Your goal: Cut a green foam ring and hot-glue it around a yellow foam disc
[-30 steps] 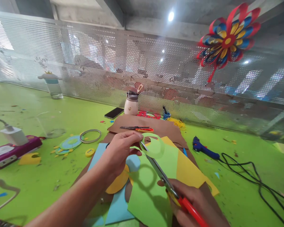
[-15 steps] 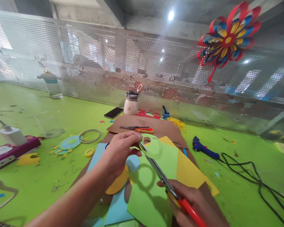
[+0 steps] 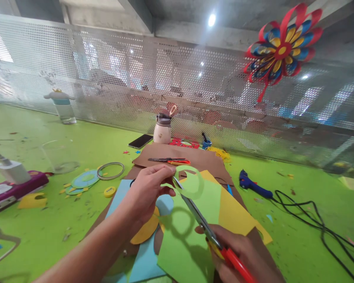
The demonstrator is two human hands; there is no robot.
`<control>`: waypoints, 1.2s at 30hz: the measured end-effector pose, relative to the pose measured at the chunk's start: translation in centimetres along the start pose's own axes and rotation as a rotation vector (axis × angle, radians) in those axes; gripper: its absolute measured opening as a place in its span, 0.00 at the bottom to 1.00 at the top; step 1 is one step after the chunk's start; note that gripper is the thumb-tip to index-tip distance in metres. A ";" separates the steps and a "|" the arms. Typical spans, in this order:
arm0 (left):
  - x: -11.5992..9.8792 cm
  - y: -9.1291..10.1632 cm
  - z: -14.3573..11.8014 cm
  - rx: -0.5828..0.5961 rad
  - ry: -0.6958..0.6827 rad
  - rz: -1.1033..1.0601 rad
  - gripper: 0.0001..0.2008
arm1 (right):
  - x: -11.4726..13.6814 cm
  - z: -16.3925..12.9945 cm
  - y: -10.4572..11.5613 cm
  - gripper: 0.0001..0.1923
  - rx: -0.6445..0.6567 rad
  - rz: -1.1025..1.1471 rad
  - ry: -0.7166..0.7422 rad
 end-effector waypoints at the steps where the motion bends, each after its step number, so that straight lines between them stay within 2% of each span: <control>1: -0.1 0.0 0.0 -0.006 -0.006 -0.005 0.10 | -0.2 0.0 0.0 0.20 0.004 0.020 -0.025; 4: -0.4 0.4 0.1 -0.075 -0.029 0.014 0.08 | -0.6 0.0 0.0 0.20 -0.008 0.046 -0.073; 8: -0.7 0.5 0.1 -0.157 -0.023 0.078 0.04 | -0.9 -0.1 0.5 0.22 -0.062 0.051 -0.050; 16: -0.6 -0.6 -0.3 -0.071 -0.012 0.160 0.07 | -1.2 0.0 0.8 0.22 -0.100 0.048 -0.004; 24: -0.3 -0.5 -0.4 -0.048 -0.006 0.190 0.08 | -0.7 0.1 1.2 0.24 -0.138 -0.025 0.023; 30: -0.4 -0.5 -0.3 -0.054 0.000 0.182 0.08 | -0.9 0.1 1.0 0.24 -0.088 0.012 -0.004; 36: -0.1 -0.6 -0.2 -0.046 0.015 0.119 0.08 | -1.3 0.0 0.9 0.24 -0.095 0.011 -0.056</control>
Point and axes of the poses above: each hand's wrist, its own z-axis towards the middle knuckle, its own y-axis out of the back of the hand, x = y × z, the point moved 6 cm from there along z, towards the middle knuckle, and after that the axes turned 8 degrees about z, right-handed, at the moved point
